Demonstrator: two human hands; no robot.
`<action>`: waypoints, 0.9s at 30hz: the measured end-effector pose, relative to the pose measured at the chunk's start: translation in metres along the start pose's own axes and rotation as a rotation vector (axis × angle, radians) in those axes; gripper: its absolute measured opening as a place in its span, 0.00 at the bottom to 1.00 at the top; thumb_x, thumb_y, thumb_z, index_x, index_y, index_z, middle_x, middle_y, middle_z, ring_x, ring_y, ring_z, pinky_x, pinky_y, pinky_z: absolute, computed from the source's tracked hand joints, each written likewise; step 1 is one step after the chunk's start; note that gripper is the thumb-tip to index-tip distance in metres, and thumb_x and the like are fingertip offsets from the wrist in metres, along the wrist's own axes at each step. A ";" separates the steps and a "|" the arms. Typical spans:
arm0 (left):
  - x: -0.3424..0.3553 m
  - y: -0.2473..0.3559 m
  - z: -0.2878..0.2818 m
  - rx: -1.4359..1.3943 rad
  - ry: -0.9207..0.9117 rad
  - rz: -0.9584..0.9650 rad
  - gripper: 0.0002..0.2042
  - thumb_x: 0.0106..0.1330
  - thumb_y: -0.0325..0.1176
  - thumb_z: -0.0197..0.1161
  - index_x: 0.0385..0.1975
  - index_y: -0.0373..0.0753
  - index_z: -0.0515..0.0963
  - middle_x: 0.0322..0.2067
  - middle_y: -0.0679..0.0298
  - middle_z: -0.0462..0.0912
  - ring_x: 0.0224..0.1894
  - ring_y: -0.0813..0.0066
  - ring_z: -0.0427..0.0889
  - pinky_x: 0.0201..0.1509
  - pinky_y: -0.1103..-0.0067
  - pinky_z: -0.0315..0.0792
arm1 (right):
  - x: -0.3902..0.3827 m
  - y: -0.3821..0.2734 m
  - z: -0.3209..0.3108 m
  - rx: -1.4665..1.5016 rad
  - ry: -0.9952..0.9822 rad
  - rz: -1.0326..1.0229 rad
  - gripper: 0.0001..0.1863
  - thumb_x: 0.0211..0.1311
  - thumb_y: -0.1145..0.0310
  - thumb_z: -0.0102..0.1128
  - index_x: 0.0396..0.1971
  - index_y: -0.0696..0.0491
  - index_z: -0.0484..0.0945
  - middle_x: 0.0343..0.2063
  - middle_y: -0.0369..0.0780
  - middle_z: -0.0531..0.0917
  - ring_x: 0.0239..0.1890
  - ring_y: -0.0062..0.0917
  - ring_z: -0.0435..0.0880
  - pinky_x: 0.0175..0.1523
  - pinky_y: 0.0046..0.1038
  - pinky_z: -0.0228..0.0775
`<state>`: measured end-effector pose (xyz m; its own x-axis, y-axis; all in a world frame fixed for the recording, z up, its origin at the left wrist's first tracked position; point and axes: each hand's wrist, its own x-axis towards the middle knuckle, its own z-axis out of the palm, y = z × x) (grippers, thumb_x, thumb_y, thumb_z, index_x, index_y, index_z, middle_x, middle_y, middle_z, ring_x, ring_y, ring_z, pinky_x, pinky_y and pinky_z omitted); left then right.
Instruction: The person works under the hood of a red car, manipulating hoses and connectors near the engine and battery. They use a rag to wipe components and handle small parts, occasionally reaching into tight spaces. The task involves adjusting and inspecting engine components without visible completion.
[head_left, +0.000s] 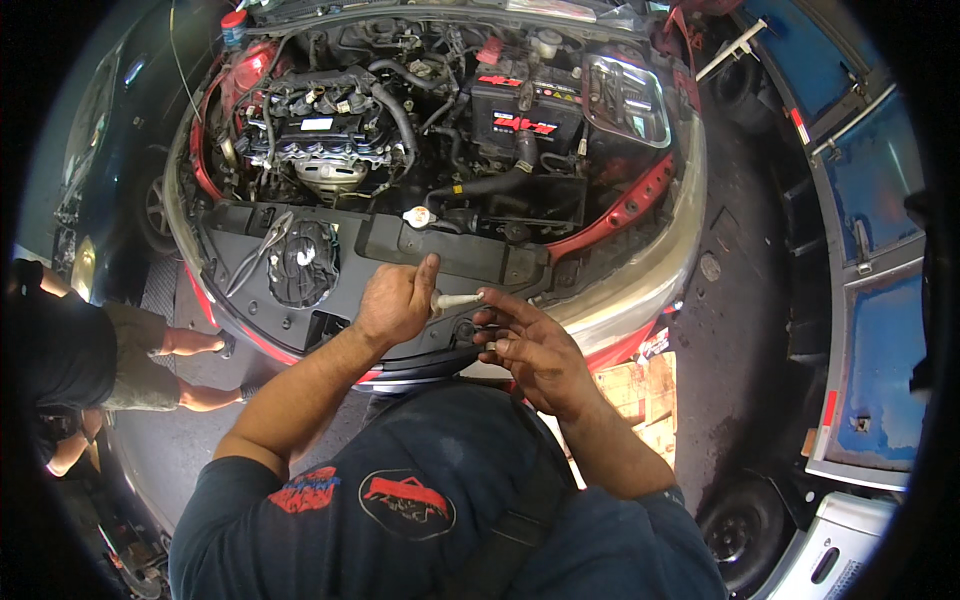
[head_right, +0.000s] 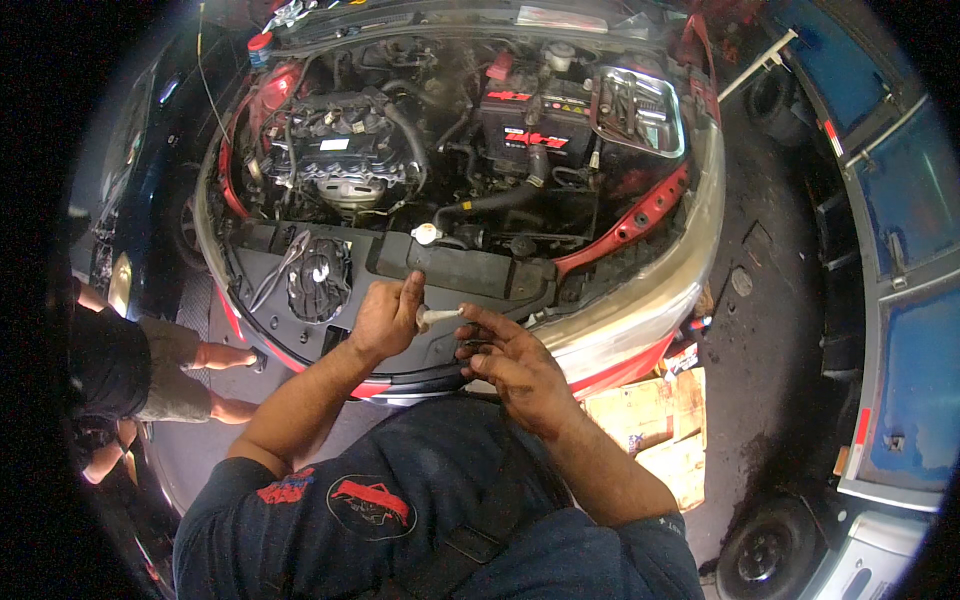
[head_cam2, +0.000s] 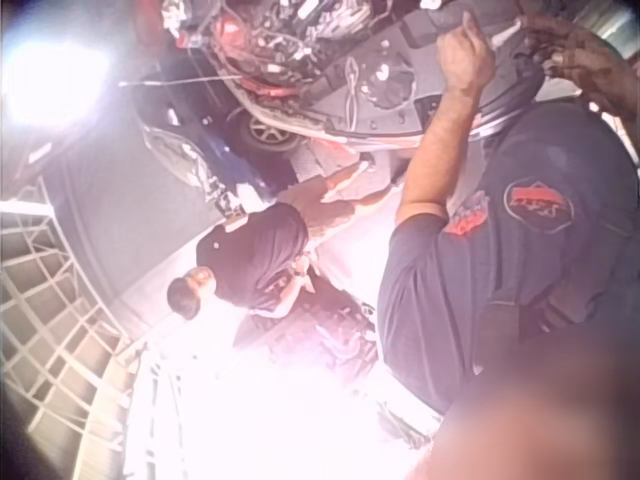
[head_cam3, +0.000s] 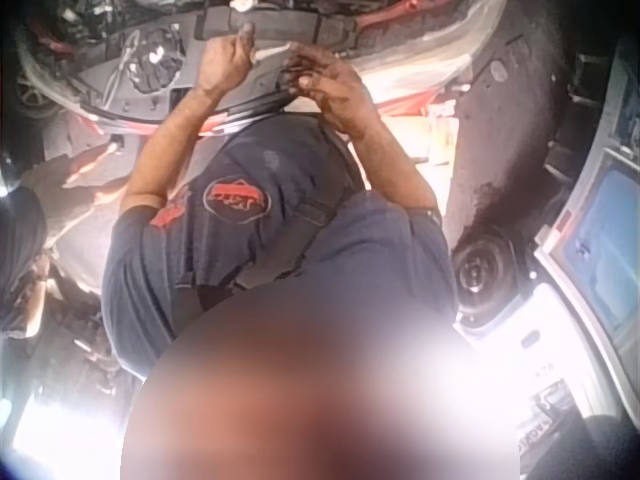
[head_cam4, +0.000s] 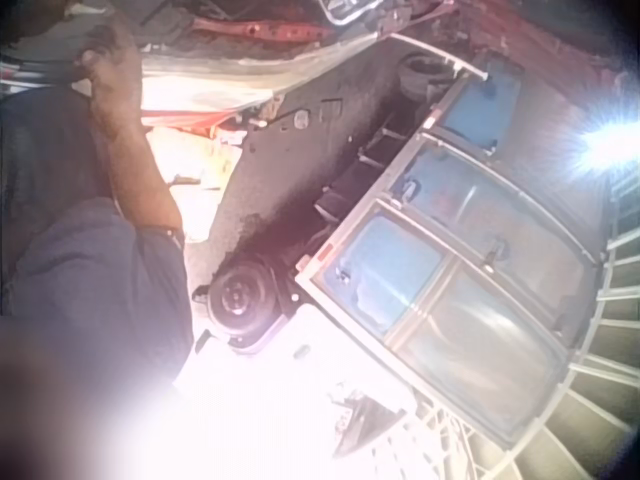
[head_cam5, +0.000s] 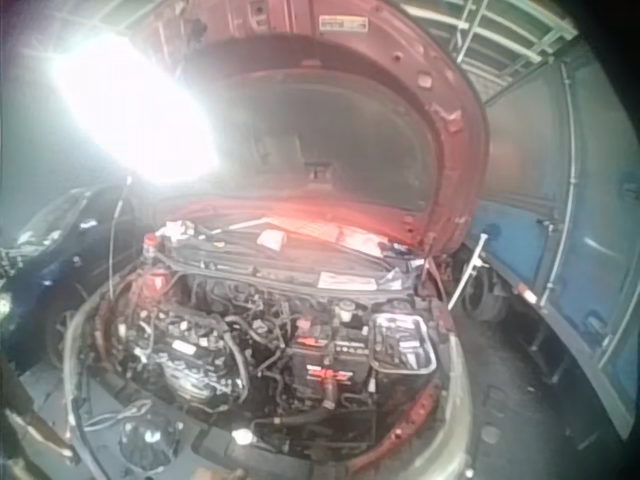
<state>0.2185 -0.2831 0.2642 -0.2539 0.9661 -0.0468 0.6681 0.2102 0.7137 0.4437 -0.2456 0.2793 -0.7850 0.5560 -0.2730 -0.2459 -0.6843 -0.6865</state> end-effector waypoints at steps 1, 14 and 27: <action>0.000 -0.001 0.000 0.014 0.004 0.011 0.33 0.75 0.51 0.37 0.15 0.35 0.78 0.16 0.51 0.79 0.26 0.45 0.80 0.37 0.60 0.74 | 0.000 0.000 0.000 0.006 -0.017 -0.011 0.31 0.56 0.77 0.58 0.62 0.55 0.66 0.50 0.39 0.74 0.50 0.25 0.74 0.55 0.29 0.68; 0.002 -0.001 -0.001 0.075 -0.029 0.040 0.32 0.75 0.50 0.38 0.16 0.35 0.78 0.16 0.51 0.79 0.25 0.46 0.80 0.36 0.61 0.74 | 0.000 0.002 -0.007 0.039 -0.017 -0.001 0.29 0.54 0.78 0.55 0.60 0.57 0.68 0.48 0.40 0.75 0.50 0.25 0.73 0.55 0.28 0.67; 0.004 -0.004 -0.002 0.072 -0.024 0.092 0.31 0.75 0.49 0.39 0.14 0.35 0.78 0.14 0.55 0.78 0.22 0.50 0.80 0.32 0.63 0.75 | 0.001 -0.001 -0.010 0.081 -0.018 0.055 0.29 0.53 0.77 0.55 0.60 0.56 0.69 0.48 0.38 0.76 0.49 0.23 0.74 0.55 0.27 0.67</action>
<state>0.2137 -0.2802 0.2628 -0.1735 0.9848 -0.0007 0.7364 0.1302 0.6639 0.4485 -0.2393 0.2732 -0.8087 0.5085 -0.2956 -0.2470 -0.7497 -0.6140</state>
